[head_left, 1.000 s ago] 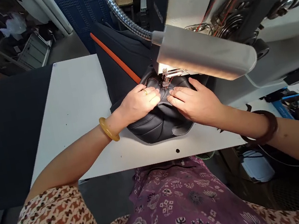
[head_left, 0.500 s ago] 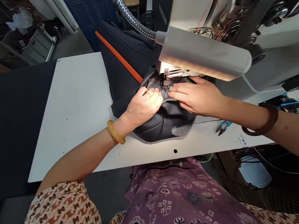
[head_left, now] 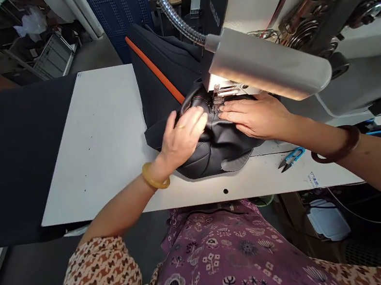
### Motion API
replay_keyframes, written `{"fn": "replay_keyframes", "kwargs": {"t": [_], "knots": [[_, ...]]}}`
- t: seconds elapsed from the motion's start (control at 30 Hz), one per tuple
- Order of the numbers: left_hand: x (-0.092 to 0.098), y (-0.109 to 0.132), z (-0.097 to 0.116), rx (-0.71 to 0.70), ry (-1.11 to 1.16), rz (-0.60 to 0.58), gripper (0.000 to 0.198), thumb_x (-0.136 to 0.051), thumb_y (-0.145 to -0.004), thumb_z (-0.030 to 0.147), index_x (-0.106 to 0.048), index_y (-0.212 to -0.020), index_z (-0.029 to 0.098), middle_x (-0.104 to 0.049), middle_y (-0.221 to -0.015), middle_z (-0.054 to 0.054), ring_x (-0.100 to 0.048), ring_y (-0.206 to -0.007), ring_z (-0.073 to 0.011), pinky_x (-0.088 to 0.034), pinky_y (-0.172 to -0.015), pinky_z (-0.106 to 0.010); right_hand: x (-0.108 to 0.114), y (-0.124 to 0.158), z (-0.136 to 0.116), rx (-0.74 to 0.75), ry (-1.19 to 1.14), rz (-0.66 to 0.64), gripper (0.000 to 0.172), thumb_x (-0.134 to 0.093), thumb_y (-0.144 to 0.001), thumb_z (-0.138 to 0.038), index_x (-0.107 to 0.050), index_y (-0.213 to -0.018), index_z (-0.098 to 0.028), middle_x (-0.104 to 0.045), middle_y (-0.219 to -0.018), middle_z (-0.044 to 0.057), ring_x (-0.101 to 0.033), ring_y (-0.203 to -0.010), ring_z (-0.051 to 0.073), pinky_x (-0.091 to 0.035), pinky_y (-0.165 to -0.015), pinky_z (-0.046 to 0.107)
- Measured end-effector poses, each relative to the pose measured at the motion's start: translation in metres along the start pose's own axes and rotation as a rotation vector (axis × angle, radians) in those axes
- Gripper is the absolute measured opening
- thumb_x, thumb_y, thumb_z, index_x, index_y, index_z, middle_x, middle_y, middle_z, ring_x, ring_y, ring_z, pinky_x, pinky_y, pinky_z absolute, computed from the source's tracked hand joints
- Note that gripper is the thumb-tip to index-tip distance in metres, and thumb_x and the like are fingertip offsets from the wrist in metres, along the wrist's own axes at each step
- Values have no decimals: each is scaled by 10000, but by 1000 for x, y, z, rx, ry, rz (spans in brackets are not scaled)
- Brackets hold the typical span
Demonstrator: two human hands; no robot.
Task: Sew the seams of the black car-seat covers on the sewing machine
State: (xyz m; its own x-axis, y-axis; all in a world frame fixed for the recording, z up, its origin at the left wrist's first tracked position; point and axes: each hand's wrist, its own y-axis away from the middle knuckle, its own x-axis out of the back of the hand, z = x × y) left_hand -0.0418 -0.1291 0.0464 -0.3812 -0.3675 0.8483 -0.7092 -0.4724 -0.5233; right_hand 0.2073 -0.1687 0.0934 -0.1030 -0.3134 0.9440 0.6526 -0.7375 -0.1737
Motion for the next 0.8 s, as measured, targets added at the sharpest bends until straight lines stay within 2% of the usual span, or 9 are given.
{"fn": "replay_keyframes", "kwargs": {"t": [0.07, 0.13, 0.2, 0.27, 0.4, 0.53, 0.6, 0.67, 0.8], "knots": [[-7, 25, -12, 193, -34, -12, 587, -519, -890, 504, -448, -1352, 149, -577, -1285, -197, -547, -1186, -321, -438, -945, -489, -2, 0, 0, 7, -1, -9, 357, -369, -908, -194, -576, -1198, -198, -626, -1234, 44, -552, -1093, 201, -353, -753, 349], [-19, 51, -21, 272, -70, -11, 689, -472, -856, 636, -487, -1288, 99, -668, -1090, -198, -643, -953, -296, -504, -744, -396, -3, -1, -1, 3, -16, -13, 358, -366, -912, -214, -585, -1195, -188, -632, -1220, 58, -565, -1063, 211, -354, -739, 358], [-33, 71, -20, 256, -60, -11, 512, -376, -927, 552, -588, -1098, 119, -696, -774, -99, -632, -662, -206, -463, -579, -306, -3, -3, -1, -16, -44, -7, 357, -362, -924, -249, -602, -1178, -179, -642, -1198, 68, -580, -1026, 217, -356, -730, 364], [-43, 86, -9, 234, -43, -14, 394, -300, -975, 382, -615, -864, 173, -586, -534, -19, -535, -486, -157, -410, -511, -288, -3, -3, -1, -47, -86, 7, 359, -364, -938, -300, -621, -1157, -180, -650, -1183, 62, -588, -1014, 214, -362, -730, 359], [-33, 93, 15, 209, -40, -13, 440, -255, -974, 306, -530, -638, 230, -440, -418, 1, -422, -390, -155, -371, -465, -334, -2, -5, 2, -89, -174, 14, 373, -391, -935, -380, -651, -1108, -176, -661, -1155, 46, -589, -1011, 209, -385, -745, 332], [8, 53, 10, 34, -9, -25, 408, -311, -975, 331, -558, -676, 205, -517, -525, -14, -540, -522, -159, -439, -552, -340, -1, -8, 4, -108, -241, 5, 373, -404, -924, -394, -673, -1051, -168, -669, -1113, 56, -586, -974, 209, -394, -757, 329], [23, 18, -1, -77, 13, -13, 283, -402, -952, 348, -625, -928, 175, -659, -811, -56, -628, -782, -207, -484, -676, -358, 2, -10, 1, -127, -268, 15, 367, -402, -922, -394, -678, -1020, -174, -676, -1068, 59, -584, -946, 207, -393, -747, 329], [28, -17, -11, -250, 31, -20, 309, -430, -943, 353, -604, -1097, 149, -659, -1062, -106, -606, -1001, -250, -480, -847, -414, 7, -9, -5, -119, -287, 14, 360, -394, -924, -387, -678, -995, -178, -680, -1022, 65, -580, -922, 204, -390, -754, 334], [16, -48, -20, -483, 32, -90, 334, -378, -977, 357, -641, -972, 153, -674, -975, -79, -605, -976, -220, -437, -945, -414, 15, -3, -19, -96, -220, -55, 362, -324, -968, -328, -652, -1038, -191, -679, -1068, 75, -576, -988, 215, -354, -778, 373]]}}
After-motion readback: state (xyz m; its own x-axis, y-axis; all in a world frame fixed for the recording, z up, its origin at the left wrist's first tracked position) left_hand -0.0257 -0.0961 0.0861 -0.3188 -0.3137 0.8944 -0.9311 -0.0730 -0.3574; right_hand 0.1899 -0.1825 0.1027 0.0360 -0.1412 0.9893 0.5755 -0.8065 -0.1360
